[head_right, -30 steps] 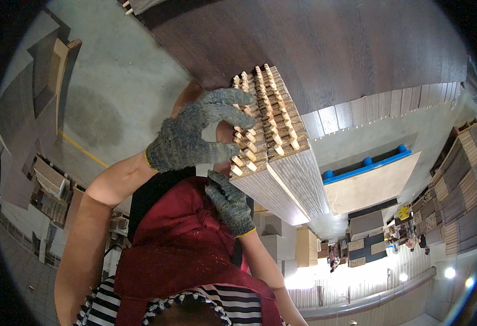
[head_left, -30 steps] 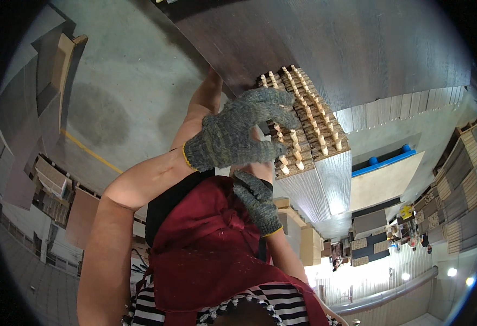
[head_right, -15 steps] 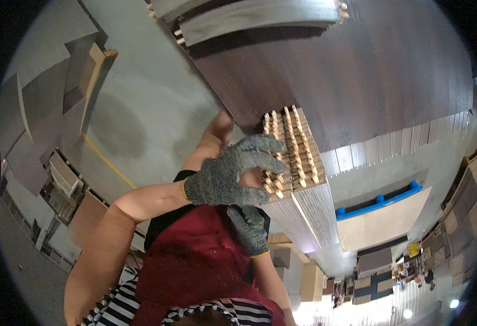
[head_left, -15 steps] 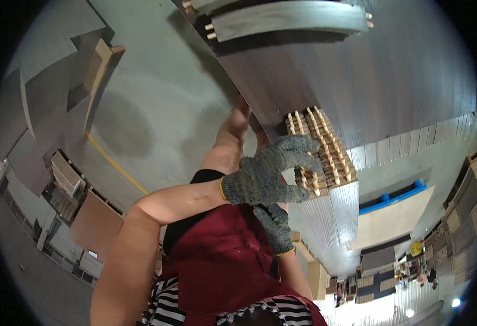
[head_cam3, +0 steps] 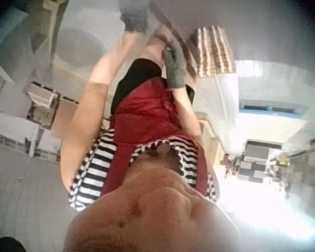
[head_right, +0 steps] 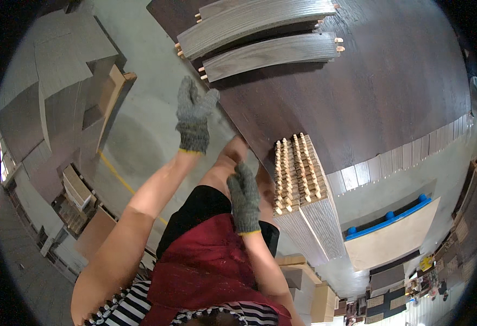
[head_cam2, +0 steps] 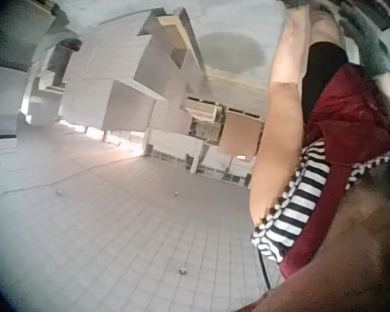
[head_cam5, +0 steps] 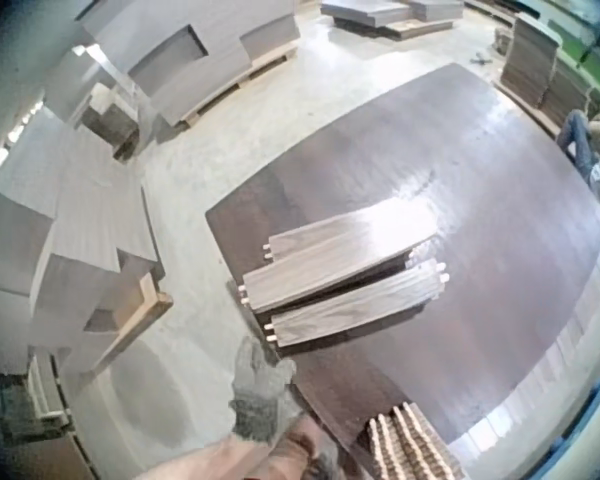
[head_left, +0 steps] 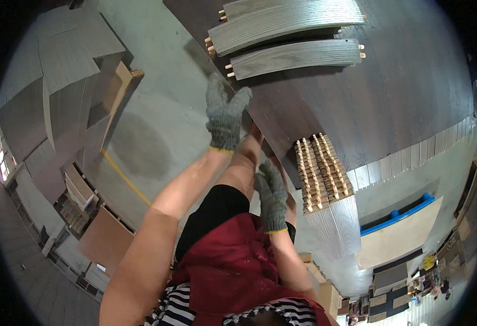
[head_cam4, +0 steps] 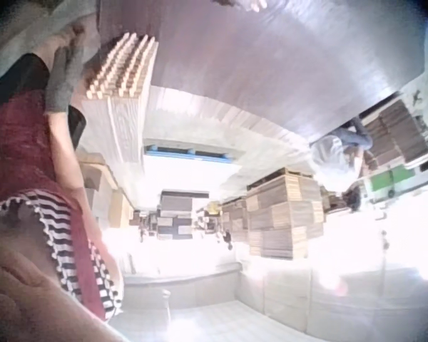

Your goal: Stacking wooden furniture panels equipped with dowels into a neat pile.

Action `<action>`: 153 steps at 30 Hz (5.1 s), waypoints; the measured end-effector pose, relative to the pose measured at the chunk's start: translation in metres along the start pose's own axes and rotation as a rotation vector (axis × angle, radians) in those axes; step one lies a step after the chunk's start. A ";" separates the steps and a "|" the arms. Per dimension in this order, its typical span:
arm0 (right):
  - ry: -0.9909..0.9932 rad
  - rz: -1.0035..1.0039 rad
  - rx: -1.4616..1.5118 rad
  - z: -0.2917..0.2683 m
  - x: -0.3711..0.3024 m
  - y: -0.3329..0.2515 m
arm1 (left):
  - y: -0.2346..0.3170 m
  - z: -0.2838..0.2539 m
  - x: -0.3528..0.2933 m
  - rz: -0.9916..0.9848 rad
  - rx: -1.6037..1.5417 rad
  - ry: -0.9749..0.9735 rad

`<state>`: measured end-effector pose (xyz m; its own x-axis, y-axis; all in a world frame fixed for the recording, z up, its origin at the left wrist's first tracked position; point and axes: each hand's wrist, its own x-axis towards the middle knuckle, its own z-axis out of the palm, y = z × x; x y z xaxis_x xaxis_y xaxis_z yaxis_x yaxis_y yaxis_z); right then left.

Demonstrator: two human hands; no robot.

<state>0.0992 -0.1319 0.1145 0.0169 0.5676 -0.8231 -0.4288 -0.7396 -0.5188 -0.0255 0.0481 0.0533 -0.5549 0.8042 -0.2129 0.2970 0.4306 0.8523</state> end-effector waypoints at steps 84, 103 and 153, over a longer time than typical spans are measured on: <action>0.406 0.029 0.860 -0.168 -0.206 -0.022 | 0.183 -0.052 -0.204 -0.006 0.353 -1.092; 0.362 -0.042 0.670 -0.160 -0.198 -0.023 | 0.172 -0.064 -0.185 0.034 0.542 -1.097; 0.317 -0.588 -1.246 -0.170 -0.150 -0.103 | 0.145 -0.026 -0.140 0.881 0.401 -1.383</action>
<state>0.2948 -0.2027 0.2524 0.1822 0.9194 -0.3485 0.7764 -0.3520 -0.5228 0.0746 -0.0126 0.2189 0.8590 0.4767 -0.1868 0.4084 -0.4180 0.8115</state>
